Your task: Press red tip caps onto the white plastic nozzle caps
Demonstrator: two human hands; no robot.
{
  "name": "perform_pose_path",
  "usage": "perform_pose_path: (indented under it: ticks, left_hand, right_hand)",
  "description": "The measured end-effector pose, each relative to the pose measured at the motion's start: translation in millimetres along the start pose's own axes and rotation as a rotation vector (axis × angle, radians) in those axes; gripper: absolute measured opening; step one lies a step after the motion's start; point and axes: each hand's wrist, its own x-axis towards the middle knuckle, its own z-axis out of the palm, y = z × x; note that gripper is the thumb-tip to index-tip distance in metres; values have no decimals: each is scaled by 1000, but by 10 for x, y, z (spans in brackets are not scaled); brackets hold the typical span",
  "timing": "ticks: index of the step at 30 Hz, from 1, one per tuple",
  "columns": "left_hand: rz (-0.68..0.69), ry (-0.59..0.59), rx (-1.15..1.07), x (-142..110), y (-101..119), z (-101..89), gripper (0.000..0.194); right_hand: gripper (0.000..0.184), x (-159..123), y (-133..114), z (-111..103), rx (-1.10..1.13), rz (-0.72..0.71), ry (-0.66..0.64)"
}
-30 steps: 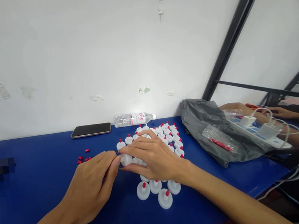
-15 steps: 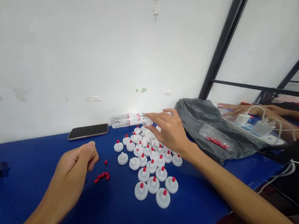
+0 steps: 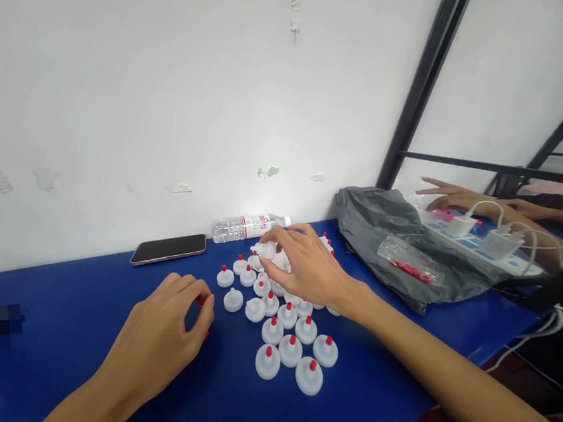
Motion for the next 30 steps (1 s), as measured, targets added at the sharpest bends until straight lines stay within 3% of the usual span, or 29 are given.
perform_pose_path:
  ticks: [11, 22, 30]
  left_hand:
    - [81, 19, 85, -14, -31, 81, 29]
    - [71, 17, 94, -36, -30, 97, 31]
    - [51, -22, 31, -29, -12, 75, 40]
  right_hand:
    - [29, -8, 81, 53, -117, 63, -109]
    - [23, -11, 7, 66, -25, -124, -180]
    - [42, -48, 60, 135, 57, -174, -313]
